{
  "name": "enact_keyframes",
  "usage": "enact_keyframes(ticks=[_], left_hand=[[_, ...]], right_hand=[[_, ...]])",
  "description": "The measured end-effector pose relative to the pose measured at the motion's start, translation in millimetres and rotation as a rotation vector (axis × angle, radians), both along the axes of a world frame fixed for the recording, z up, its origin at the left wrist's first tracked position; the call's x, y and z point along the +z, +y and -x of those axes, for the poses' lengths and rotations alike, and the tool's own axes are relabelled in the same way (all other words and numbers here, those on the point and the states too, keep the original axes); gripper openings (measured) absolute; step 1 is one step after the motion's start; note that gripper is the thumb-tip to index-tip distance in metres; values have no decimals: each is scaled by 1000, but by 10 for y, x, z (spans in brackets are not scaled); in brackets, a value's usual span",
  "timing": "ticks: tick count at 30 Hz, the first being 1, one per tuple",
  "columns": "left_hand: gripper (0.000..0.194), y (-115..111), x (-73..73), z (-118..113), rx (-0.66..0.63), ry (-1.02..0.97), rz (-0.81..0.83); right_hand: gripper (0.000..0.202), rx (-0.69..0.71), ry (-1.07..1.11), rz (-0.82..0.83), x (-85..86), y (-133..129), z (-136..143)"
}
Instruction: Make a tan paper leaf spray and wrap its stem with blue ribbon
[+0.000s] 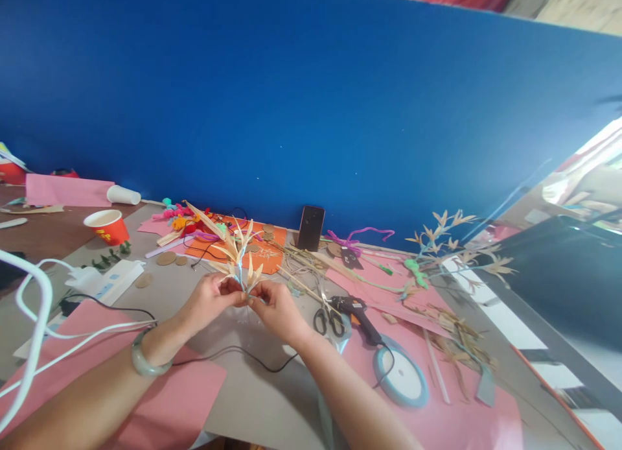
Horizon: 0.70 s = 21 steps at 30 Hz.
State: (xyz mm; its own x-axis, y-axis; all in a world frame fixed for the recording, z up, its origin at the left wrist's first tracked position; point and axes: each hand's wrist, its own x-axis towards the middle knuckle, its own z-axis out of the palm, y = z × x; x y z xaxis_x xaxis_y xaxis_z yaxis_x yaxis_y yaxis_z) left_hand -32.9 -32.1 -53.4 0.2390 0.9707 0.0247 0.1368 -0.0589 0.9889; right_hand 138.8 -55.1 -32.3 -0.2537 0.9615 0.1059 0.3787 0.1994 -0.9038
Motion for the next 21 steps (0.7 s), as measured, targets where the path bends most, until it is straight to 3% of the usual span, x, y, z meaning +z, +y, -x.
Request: enact_keyframes(ticks=[8, 12, 21], left_hand=[[10, 1, 23, 7, 20, 24, -26], [14, -10, 38, 0, 24, 32, -55], [16, -88, 86, -59, 79, -3, -103]], right_hand=[[11, -42, -192, -221, 2, -76, 34], [10, -76, -253, -239, -27, -66, 39], [11, -252, -385, -425, -195, -138, 152]])
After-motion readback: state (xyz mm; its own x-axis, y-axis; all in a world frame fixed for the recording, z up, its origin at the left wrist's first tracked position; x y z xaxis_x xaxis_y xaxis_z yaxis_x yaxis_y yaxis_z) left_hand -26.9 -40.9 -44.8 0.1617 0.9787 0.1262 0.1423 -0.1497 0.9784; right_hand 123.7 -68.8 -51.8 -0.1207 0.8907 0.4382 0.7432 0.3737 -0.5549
